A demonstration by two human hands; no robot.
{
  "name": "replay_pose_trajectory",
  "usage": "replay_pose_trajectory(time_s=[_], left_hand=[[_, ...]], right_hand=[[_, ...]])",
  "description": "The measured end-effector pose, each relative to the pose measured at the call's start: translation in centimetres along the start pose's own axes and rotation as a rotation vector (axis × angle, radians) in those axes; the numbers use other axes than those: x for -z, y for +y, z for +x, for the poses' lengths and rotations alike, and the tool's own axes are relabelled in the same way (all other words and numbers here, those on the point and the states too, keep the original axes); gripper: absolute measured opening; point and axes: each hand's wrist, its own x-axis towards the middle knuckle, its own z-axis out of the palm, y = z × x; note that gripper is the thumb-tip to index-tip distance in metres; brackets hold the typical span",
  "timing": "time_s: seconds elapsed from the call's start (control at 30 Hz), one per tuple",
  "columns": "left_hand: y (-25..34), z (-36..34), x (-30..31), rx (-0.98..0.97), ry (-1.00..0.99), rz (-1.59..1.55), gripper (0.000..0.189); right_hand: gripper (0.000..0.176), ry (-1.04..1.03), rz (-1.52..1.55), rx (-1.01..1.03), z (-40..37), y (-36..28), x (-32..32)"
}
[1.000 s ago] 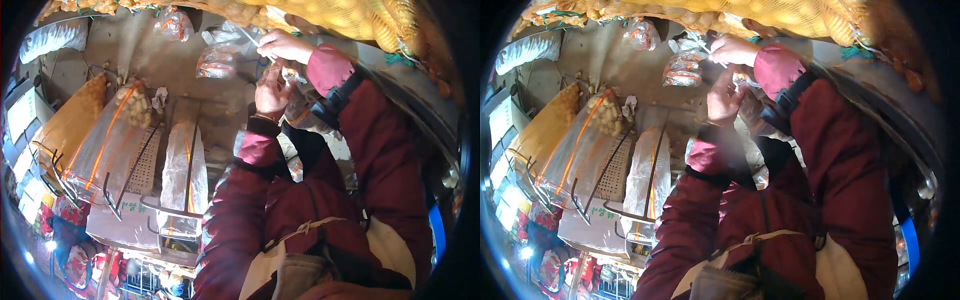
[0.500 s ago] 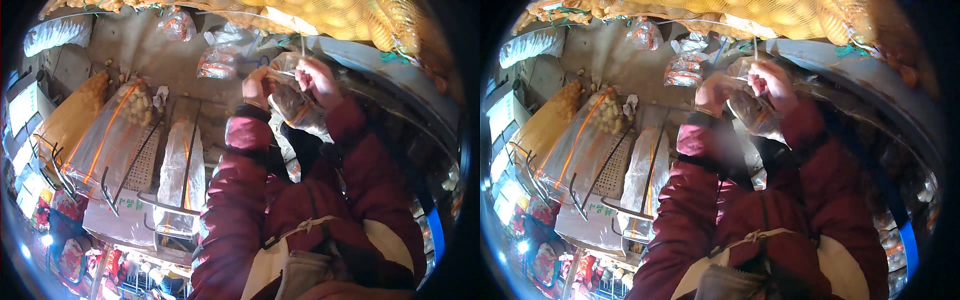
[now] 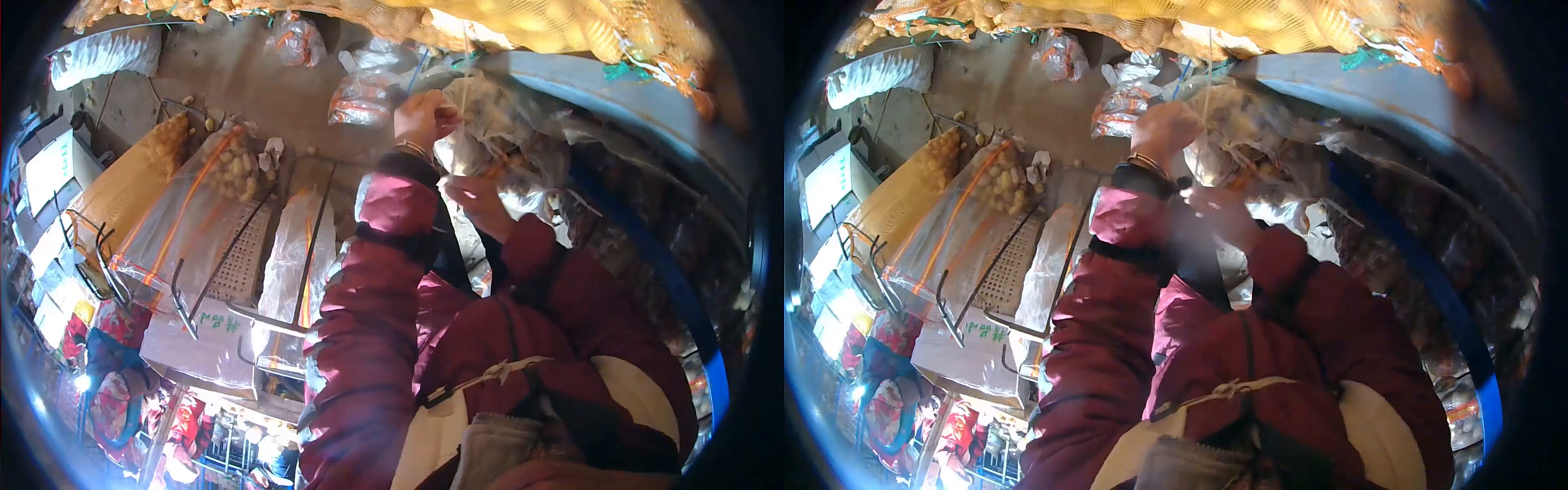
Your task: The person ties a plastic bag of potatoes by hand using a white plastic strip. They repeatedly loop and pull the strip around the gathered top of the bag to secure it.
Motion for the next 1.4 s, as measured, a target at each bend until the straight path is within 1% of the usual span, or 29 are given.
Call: replay_pose_trajectory(time_s=[0.07, 0.1, 0.17, 0.2, 0.27, 0.3, 0.33, 0.43, 0.5, 0.53, 0.6, 0.63, 0.7, 0.77, 0.8, 0.83, 0.9, 0.93, 0.97, 1.0, 1.03, 1.07, 1.1, 1.17, 1.2, 1.27, 1.3, 1.33, 1.4], left_hand=[[9.5, 1.2, 4.1, 0.710, 0.381, -0.973, 0.025], [10.6, 1.3, 4.3, 0.713, 0.382, -0.963, 0.025], [12.1, 1.3, 4.5, 0.624, 0.268, -0.469, 0.026], [13.0, 1.5, 4.3, 0.626, 0.269, -0.460, 0.026], [14.6, 1.6, 4.1, 0.782, 0.415, -0.425, 0.024], [16.1, 1.8, 4.8, 0.808, 0.420, -0.348, 0.022], [16.6, 2.0, 4.6, 0.787, 0.418, -0.223, 0.020], [17.7, 2.4, 4.5, 0.823, 0.384, -0.200, 0.017], [17.9, 2.2, 3.2, 0.740, 0.493, -0.122, 0.018], [17.7, 2.2, 2.9, 0.744, 0.501, -0.124, 0.018], [17.4, 1.8, 2.3, 0.590, 0.609, -0.119, 0.016], [17.2, 1.9, 2.0, 0.599, 0.570, -0.101, 0.014], [17.1, 1.7, 1.8, 0.564, 0.561, -0.057, 0.014], [17.5, 1.5, 1.8, 0.505, 0.533, -0.042, 0.016], [17.4, 1.3, 1.5, 0.515, 0.542, -0.056, 0.016], [17.0, 1.3, 1.2, 0.510, 0.538, -0.033, 0.020], [17.0, 1.0, 0.9, 0.511, 0.537, -0.023, 0.025], [16.9, 0.9, 1.1, 0.462, 0.539, -0.020, 0.026], [16.8, 0.8, 1.2, 0.414, 0.543, -0.014, 0.027], [15.3, 1.2, -0.5, 0.305, 0.480, 0.193, 0.029], [15.7, 0.7, -0.2, 0.330, 0.477, 0.159, 0.029], [16.0, 0.6, 0.0, 0.361, 0.477, 0.106, 0.029], [16.5, 0.4, 0.3, 0.402, 0.474, 0.050, 0.029], [16.9, 0.2, 0.0, 0.432, 0.459, 0.013, 0.029], [17.1, -0.1, -0.2, 0.443, 0.455, -0.005, 0.029], [17.6, -0.9, -0.5, 0.453, 0.458, -0.035, 0.029], [17.6, -1.3, -0.5, 0.461, 0.457, -0.048, 0.029], [17.7, -1.6, -0.6, 0.468, 0.455, -0.060, 0.029], [17.6, -1.9, -0.9, 0.489, 0.440, -0.079, 0.029]], right_hand=[[0.019, -0.098, -0.573, 0.312, 1.5, 2.9, -0.8], [0.019, -0.102, -0.564, 0.316, 2.1, 4.9, -2.3], [0.014, 0.345, 0.329, 0.006, 3.1, 7.8, -5.5], [0.015, 0.361, 0.343, -0.033, 3.2, 8.6, -5.9], [0.015, 0.273, 0.202, -0.049, 2.5, 10.5, -6.2], [0.015, 0.225, 0.172, -0.058, 2.1, 10.9, -6.2], [0.015, 0.168, 0.137, -0.063, 1.5, 11.4, -6.0], [0.016, -0.016, 0.026, -0.094, -0.3, 12.6, -5.6], [0.017, -0.159, -0.067, -0.105, -1.8, 13.2, -5.5], [0.018, -0.238, -0.119, -0.103, -2.3, 13.1, -4.9], [0.019, -0.406, -0.240, -0.082, -3.4, 12.5, -3.6], [0.019, -0.495, -0.313, -0.049, -3.8, 11.8, -2.5], [0.020, -0.650, -0.484, 0.046, -4.3, 8.3, 0.8], [0.021, -0.740, -0.674, 0.075, -4.2, 2.4, 4.8], [0.020, -0.867, -0.904, -0.069, -3.6, -5.8, 4.8], [0.017, -0.745, -0.523, -0.380, -3.3, -6.1, 7.3], [0.012, -0.431, -0.369, -0.169, -2.3, -12.2, 5.3], [0.011, -0.338, -0.443, -0.119, -1.3, -14.0, 4.2], [0.014, -0.377, -0.372, 0.237, 0.4, -14.5, 2.1], [0.013, -0.499, -0.373, 0.283, 2.7, -13.8, 1.1], [0.021, -0.553, -0.677, 0.320, 4.7, -14.1, -0.4], [0.025, -0.493, -1.140, 0.273, 6.2, -14.0, -2.5], [0.025, -0.494, -1.147, 0.278, 8.3, -13.0, -3.6], [0.015, -0.616, -1.685, 0.244, 11.6, -8.9, -5.0], [0.015, -0.612, -1.693, 0.243, 11.7, -8.1, -5.4], [0.022, -0.630, -2.135, 0.274, 11.8, -6.7, -5.9], [0.020, -0.647, -2.016, 0.373, 12.6, -5.3, -4.9], [0.020, -0.651, -2.028, 0.375, 13.3, -4.3, -4.6], [0.012, -0.646, -2.034, 0.264, 14.6, -2.6, -4.3]])
